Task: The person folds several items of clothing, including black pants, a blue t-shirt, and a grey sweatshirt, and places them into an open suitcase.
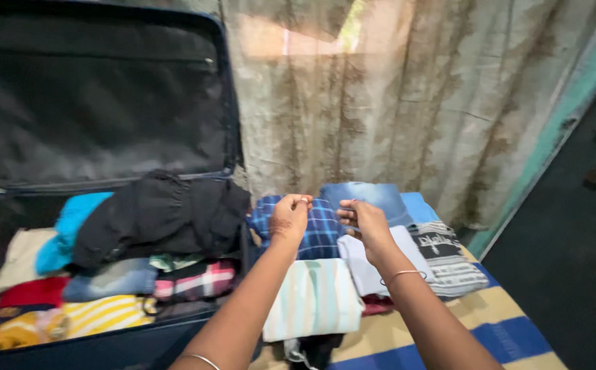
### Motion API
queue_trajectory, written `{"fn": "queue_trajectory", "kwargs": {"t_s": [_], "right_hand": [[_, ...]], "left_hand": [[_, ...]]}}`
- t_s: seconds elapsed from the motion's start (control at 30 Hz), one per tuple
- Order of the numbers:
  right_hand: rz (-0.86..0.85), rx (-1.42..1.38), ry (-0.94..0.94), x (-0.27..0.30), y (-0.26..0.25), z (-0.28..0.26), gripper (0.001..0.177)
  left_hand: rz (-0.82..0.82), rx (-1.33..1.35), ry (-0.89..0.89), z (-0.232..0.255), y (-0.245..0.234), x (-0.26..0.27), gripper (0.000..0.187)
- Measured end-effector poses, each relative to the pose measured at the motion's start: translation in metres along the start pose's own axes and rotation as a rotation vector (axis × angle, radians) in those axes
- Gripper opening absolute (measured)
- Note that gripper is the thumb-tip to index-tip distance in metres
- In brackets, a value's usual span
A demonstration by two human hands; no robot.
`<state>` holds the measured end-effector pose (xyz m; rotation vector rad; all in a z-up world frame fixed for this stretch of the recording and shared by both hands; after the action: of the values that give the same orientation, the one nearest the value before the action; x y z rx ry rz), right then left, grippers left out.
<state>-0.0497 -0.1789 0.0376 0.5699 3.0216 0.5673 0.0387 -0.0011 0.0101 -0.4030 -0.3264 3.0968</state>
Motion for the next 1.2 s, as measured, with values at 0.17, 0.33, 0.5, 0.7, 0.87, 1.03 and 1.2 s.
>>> {"fn": "queue_trajectory", "kwargs": {"t_s": [0.17,0.33,0.5,0.7,0.87,1.03,1.2], "right_hand": [[-0.145,-0.006,0.035,0.035,0.104,-0.014,0.03],[-0.283,0.036,0.019,0.041,0.203,0.008,0.031],[-0.369,0.191,-0.059,0.047,0.286,0.062,0.032],[-0.375,0.578,-0.325,0.065,0.347,0.113,0.03],[-0.354,0.588,-0.218,0.055,0.371,0.162,0.032],[-0.369,0.941,-0.494,0.069,0.404,0.174,0.074],[-0.302,1.075,-0.649,0.07,0.436,0.172,0.03]], "left_hand": [[0.076,-0.135,-0.045,0.046,-0.095,0.026,0.021],[0.071,-0.224,0.049,0.035,-0.207,0.007,0.022],[0.132,-0.488,0.067,-0.027,-0.334,-0.025,0.024],[0.261,-0.832,0.232,-0.099,-0.424,-0.018,0.039],[0.062,-1.094,0.018,-0.086,-0.428,0.023,0.089],[-0.115,-1.181,-0.007,-0.071,-0.42,0.031,0.109],[-0.007,-1.173,0.073,-0.066,-0.418,0.026,0.11]]}}
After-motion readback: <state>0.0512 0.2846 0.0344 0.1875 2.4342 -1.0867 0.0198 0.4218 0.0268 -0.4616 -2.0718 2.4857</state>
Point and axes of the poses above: each hand's wrist, its own x-axis away from the middle knuckle, its own y-axis out of the palm, z = x × y, the point moved 4 cm from there along -x, towards the middle knuckle, and after that the axes turned 15 degrees about -x, right-handed, at the moved point
